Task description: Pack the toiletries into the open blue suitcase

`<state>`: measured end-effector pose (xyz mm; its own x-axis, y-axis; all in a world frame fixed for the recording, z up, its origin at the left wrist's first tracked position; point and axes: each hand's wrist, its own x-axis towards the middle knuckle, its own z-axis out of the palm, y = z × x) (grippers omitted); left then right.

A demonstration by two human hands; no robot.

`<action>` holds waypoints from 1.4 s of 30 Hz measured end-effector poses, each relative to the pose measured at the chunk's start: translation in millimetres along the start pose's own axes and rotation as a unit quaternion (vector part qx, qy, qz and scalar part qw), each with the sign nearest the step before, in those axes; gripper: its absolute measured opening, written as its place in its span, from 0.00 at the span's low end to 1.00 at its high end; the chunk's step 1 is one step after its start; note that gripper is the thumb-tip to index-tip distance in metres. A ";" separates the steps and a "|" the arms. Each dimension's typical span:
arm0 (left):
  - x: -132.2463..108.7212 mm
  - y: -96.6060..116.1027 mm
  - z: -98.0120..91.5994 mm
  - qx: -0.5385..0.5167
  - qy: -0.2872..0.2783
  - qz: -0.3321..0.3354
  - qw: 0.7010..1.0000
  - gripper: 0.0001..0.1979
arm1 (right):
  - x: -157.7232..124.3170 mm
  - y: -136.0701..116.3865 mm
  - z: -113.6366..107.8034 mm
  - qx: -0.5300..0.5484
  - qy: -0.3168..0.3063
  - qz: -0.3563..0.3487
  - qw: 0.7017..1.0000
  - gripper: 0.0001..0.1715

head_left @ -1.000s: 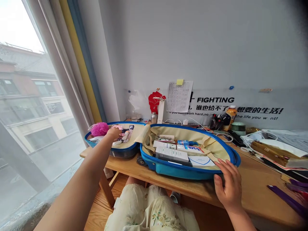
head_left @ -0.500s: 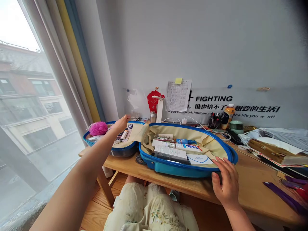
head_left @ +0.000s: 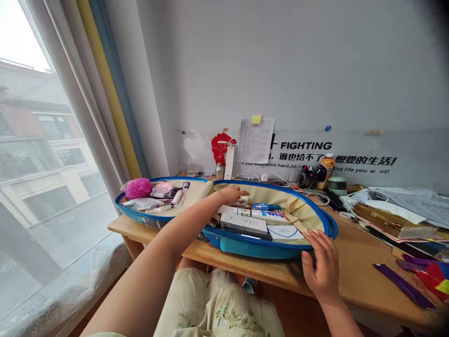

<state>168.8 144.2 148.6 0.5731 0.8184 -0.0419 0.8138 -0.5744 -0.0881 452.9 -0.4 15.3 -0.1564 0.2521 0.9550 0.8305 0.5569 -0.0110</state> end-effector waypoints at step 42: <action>-170.8 -190.3 55.6 0.057 -0.077 -0.370 0.924 0.17 | -2.9 5.2 1.7 -0.006 -0.001 0.000 1.000 0.23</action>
<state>-89.3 114.7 117.2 -0.1646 0.9839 -0.0691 0.9569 0.1423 -0.2533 456.8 3.1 11.9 -0.1571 0.2541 0.9543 0.8371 0.5469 -0.0078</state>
